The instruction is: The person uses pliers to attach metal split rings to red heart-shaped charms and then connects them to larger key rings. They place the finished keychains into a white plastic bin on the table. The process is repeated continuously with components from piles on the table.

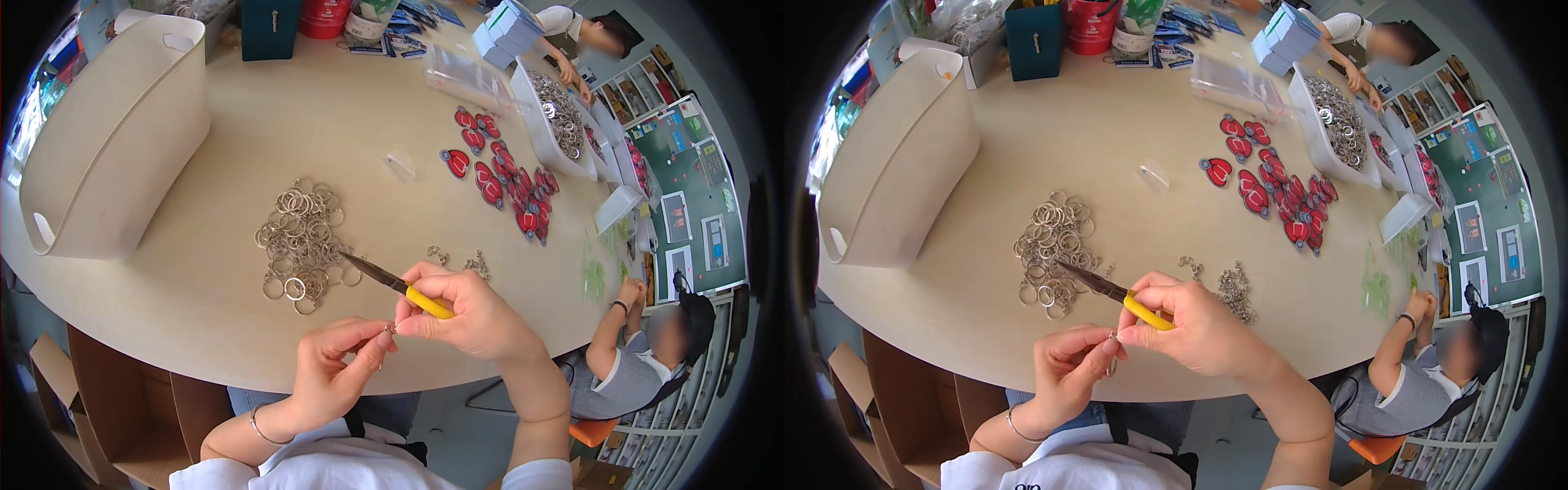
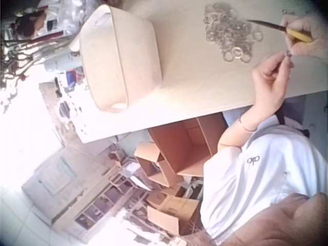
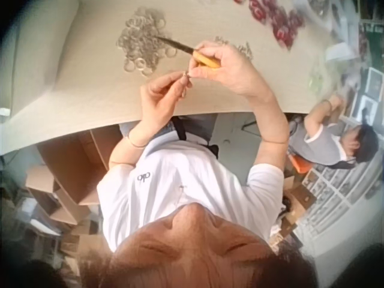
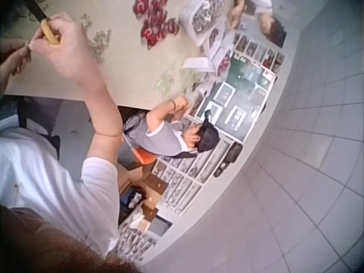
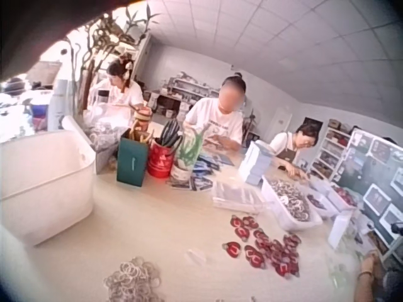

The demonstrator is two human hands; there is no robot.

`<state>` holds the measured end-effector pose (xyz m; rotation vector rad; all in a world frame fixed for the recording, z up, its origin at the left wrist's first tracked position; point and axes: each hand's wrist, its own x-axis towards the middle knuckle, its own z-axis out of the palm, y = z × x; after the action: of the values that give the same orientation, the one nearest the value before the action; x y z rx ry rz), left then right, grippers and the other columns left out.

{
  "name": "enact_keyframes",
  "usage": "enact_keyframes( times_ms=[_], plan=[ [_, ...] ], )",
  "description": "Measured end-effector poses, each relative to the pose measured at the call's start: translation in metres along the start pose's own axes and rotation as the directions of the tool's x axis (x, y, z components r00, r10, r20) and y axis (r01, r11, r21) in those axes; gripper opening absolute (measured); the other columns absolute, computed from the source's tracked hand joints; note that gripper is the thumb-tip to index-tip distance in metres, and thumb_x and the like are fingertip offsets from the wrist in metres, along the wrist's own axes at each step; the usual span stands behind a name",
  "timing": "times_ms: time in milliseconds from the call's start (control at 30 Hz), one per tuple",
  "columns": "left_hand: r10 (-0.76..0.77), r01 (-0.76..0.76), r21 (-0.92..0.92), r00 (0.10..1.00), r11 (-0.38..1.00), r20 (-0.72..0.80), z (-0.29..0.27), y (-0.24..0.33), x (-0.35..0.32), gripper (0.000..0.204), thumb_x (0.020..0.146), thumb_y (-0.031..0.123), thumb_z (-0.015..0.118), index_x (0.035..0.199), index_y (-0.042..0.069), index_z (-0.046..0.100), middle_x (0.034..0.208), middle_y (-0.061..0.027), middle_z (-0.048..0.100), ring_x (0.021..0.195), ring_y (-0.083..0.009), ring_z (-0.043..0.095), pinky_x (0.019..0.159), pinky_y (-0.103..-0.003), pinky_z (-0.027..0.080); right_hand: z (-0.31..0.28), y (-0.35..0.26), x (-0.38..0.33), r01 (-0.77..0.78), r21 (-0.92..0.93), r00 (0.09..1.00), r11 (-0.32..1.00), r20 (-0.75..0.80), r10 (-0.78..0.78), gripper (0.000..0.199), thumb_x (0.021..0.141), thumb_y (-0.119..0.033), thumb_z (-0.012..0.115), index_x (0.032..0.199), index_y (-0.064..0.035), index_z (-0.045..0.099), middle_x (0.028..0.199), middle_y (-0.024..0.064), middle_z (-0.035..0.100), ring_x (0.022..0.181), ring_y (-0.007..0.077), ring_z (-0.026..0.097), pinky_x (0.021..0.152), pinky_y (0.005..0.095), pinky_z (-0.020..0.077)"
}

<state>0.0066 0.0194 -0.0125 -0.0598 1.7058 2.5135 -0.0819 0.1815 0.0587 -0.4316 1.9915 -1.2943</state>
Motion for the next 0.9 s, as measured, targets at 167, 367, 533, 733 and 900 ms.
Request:
enact_keyframes(
  times_ms=[167,367,533,733,900],
  plan=[
    [0.237,-0.242,0.261,0.97,0.934,0.051,0.0,0.002,0.001,0.012,0.082,-0.004,0.06,0.093,-0.004,0.065,0.074,-0.0072,0.061,0.056,-0.0092,0.053,0.05,-0.022,0.042,-0.001,0.0,-0.003,-0.032,0.006,0.999,0.999,0.031,0.031,0.013,0.084,-0.013,0.066,0.086,-0.0007,0.061,0.092,0.003,0.051,0.08,0.0113,0.05,0.074,0.0259,0.0404],
    [0.362,-0.363,0.428,0.928,0.827,0.087,0.0,0.008,0.001,0.015,0.079,-0.006,0.062,0.093,-0.003,0.064,0.069,-0.0068,0.057,0.052,-0.0108,0.052,0.046,-0.023,0.041,0.001,-0.003,-0.004,-0.039,-0.022,0.999,0.999,0.004,0.039,0.014,0.083,-0.013,0.067,0.085,-0.0008,0.061,0.092,0.0031,0.052,0.077,0.0111,0.05,0.07,0.0257,0.0409],
    [0.335,-0.326,0.402,0.941,0.856,0.049,0.001,0.009,0.003,0.014,0.079,-0.004,0.065,0.092,-0.001,0.064,0.065,-0.005,0.053,0.05,-0.0108,0.05,0.045,-0.023,0.039,0.016,0.002,-0.011,0.083,-0.019,0.978,0.996,-0.19,-0.085,0.013,0.083,-0.012,0.067,0.085,-0.0011,0.061,0.094,0.0038,0.052,0.074,0.0102,0.049,0.068,0.0244,0.0412],
    [0.373,-0.341,0.442,0.928,0.83,0.015,0.003,0.007,0.005,0.01,0.079,-0.001,0.068,0.089,0.001,0.066,0.059,-0.0038,0.049,0.048,-0.0116,0.046,0.043,-0.025,0.034,0.03,0.006,-0.017,0.179,-0.134,0.917,0.975,-0.336,-0.215,0.011,0.083,-0.011,0.067,0.083,-0.0017,0.061,0.096,0.0047,0.051,0.071,0.0106,0.047,0.068,0.0237,0.0412],
    [0.421,-0.402,0.46,0.905,0.792,0.065,-0.002,0.005,0.009,0.008,0.081,-0.001,0.065,0.088,0.001,0.068,0.054,-0.0034,0.047,0.048,-0.0115,0.044,0.044,-0.025,0.033,0.026,0.004,-0.015,0.202,-0.132,0.922,0.97,-0.309,-0.234,0.013,0.082,-0.011,0.069,0.085,-0.0007,0.062,0.096,0.0049,0.05,0.08,0.0138,0.051,0.073,0.026,0.0426]
  ],
)
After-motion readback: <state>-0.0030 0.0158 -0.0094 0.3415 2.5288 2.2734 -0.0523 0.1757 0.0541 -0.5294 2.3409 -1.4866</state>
